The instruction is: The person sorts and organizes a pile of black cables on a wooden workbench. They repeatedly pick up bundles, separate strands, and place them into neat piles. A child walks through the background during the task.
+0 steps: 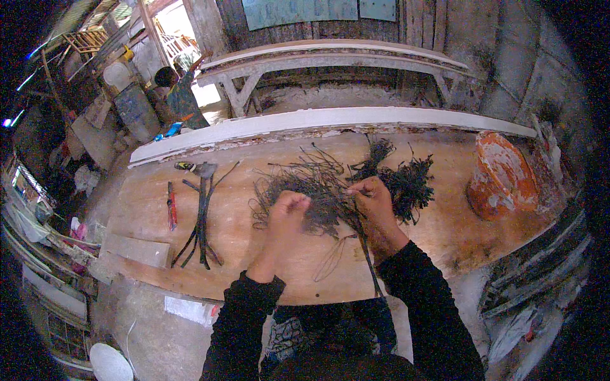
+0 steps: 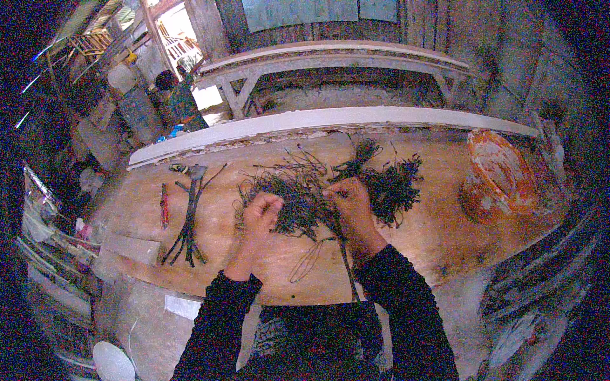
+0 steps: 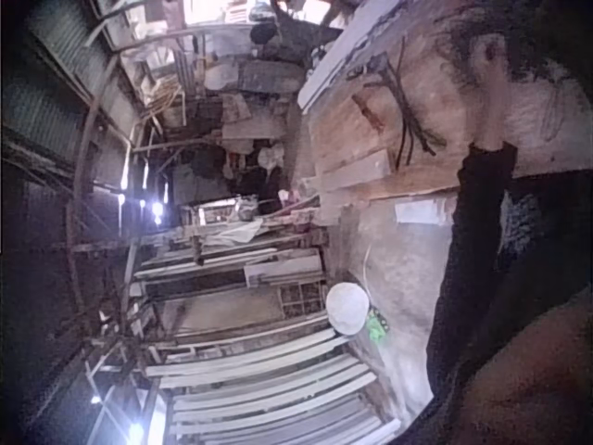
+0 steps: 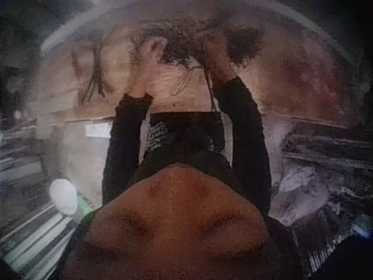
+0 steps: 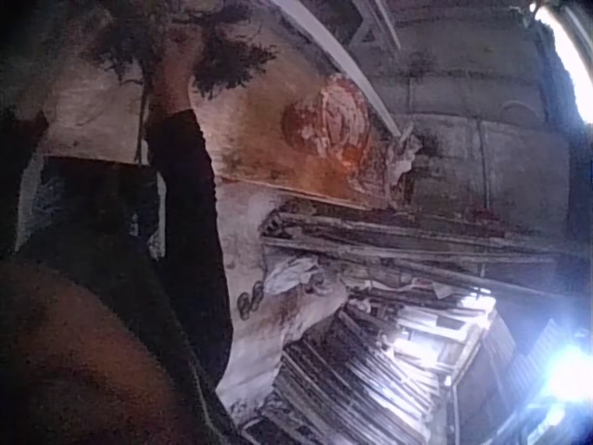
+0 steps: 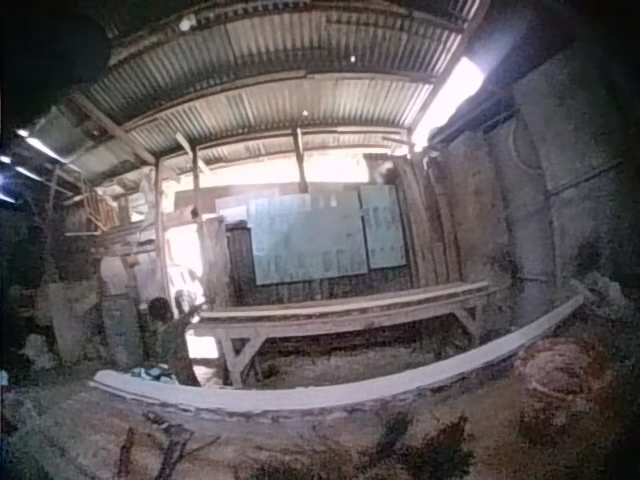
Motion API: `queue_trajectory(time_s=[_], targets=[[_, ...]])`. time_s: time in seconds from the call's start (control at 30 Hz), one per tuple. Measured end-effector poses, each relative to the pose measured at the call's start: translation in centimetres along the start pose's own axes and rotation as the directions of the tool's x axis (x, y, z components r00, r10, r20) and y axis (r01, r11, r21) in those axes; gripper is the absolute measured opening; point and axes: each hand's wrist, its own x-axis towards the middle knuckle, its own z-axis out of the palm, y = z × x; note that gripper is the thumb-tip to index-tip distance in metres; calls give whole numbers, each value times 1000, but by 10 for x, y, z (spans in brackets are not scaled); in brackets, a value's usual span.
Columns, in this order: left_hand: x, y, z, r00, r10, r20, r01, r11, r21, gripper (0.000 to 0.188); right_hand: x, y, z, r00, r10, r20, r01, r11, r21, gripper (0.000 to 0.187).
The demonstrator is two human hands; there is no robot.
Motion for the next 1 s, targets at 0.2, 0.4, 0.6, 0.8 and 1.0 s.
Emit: queue_trajectory(time_s=[0.2, 0.4, 0.6, 0.8, 1.0], targets=[[6, 13, -20, 970, -170, -172, 163, 985, -55, 13, -11, -11, 1, 860, -198, 470, 388, 851, -353, 7], [9, -2, -23, 917, -309, -251, 216, 916, -339, 20, -34, -43, 19, 629, -411, 660, 709, 652, -269, 2], [12, -2, -22, 937, -296, -184, 210, 902, -377, 16, -36, -47, 17, 536, -556, 636, 816, 535, -220, 5], [17, -19, -30, 955, -96, -279, 57, 988, -143, 16, -17, -45, 2, 714, -472, 516, 682, 637, -360, 4], [10, -4, -13, 960, 12, -281, -24, 999, -39, 24, 2, -28, -6, 798, -519, 307, 600, 633, -488, 17]])
